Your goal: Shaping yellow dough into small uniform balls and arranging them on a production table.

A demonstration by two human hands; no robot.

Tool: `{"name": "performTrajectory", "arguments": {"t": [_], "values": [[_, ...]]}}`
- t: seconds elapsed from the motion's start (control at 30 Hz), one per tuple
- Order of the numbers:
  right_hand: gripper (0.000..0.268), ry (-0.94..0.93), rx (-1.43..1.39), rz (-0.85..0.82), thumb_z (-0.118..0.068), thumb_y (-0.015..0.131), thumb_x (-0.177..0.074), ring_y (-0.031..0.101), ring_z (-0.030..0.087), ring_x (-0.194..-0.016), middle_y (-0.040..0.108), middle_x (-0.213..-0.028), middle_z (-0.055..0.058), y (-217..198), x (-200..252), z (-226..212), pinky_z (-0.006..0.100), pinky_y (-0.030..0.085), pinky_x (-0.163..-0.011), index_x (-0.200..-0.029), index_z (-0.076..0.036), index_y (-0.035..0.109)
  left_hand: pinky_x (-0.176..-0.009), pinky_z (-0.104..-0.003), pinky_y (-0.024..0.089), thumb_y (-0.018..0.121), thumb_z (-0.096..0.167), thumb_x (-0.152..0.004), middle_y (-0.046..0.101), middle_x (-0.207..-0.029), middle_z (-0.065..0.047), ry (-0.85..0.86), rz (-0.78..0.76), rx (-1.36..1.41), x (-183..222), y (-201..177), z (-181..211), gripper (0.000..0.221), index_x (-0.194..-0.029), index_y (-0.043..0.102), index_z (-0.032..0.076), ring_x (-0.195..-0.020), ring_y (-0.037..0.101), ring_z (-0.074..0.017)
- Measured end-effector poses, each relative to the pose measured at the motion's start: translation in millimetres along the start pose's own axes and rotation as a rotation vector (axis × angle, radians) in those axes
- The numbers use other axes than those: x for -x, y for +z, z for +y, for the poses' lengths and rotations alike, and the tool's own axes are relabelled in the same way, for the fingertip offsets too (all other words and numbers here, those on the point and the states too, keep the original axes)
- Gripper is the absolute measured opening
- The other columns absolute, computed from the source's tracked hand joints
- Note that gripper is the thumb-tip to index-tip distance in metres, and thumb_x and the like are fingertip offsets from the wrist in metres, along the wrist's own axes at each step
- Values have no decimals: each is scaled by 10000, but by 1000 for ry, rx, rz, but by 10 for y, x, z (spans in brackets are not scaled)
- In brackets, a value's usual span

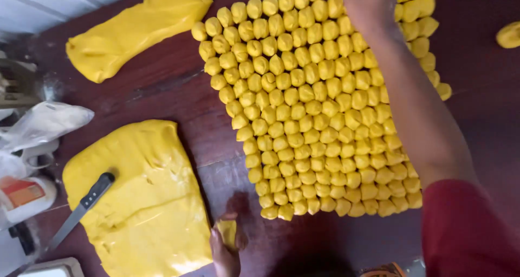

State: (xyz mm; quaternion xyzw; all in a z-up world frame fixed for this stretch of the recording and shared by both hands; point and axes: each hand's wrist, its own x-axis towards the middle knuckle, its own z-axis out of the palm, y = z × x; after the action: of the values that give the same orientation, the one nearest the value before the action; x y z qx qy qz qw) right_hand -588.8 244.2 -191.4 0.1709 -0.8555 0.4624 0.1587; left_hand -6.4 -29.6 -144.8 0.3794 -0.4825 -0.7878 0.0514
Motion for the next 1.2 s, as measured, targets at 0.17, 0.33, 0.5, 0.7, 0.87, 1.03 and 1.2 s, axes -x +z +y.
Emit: {"name": "performTrajectory", "arguments": {"t": [0.17,0.33,0.5,0.7,0.87,1.03,1.2], "values": [[237,-157,275,-109,-201,846,-914,616,206,-603,658,-695,54,124,-104,-35,401,472,-602,-804,-71,681,-405,-307,372,404,585,-1066,502,-593,-50,36,-248,410,-20,-159,-71,695,-1338,558,-35,-454,472,-160],[245,-289,504,80,-268,851,-899,612,223,-633,635,-724,47,-290,218,-1106,431,475,-598,-875,-94,680,-463,-318,388,373,571,-1051,517,-652,-50,16,-175,176,-127,256,429,654,-1309,560,0,-526,478,-169],[249,209,-673,-264,-194,698,-968,693,85,-911,670,-1095,10,-548,2247,-2649,287,634,-785,-1196,-102,659,-521,-272,398,326,572,-1032,617,-855,-32,107,-278,-83,-42,394,577,751,-1537,522,52,-621,494,-127],[385,201,-752,-406,-49,684,-972,663,96,-1060,674,-1197,48,-649,3644,-3713,295,578,-902,-1344,-32,586,-1297,-425,350,290,538,-1166,557,-1611,-137,926,-652,-659,547,898,1118,644,-1520,556,71,-1542,463,-289],[369,62,-381,-294,-59,742,-925,656,155,-919,653,-1046,69,-929,3756,-4193,303,593,-737,-1256,-13,586,-599,-296,533,497,372,-945,699,-1298,-75,267,-875,-319,825,543,1190,638,-1515,490,85,-735,634,-139],[296,-218,-123,-286,-75,749,-882,712,246,-884,681,-994,107,-1040,3910,-4669,350,582,-704,-1136,-17,607,-770,-375,557,690,92,-827,709,-1156,-166,814,-712,-690,1131,220,1171,629,-1439,556,33,-924,656,-242],[229,-297,12,-207,-117,788,-860,708,318,-810,672,-875,124,-1038,3981,-4424,407,563,-700,-997,-48,618,-707,-441,535,691,70,-873,710,-944,-232,810,-745,-802,1168,411,1147,315,-1178,645,6,-820,705,-376]]}}
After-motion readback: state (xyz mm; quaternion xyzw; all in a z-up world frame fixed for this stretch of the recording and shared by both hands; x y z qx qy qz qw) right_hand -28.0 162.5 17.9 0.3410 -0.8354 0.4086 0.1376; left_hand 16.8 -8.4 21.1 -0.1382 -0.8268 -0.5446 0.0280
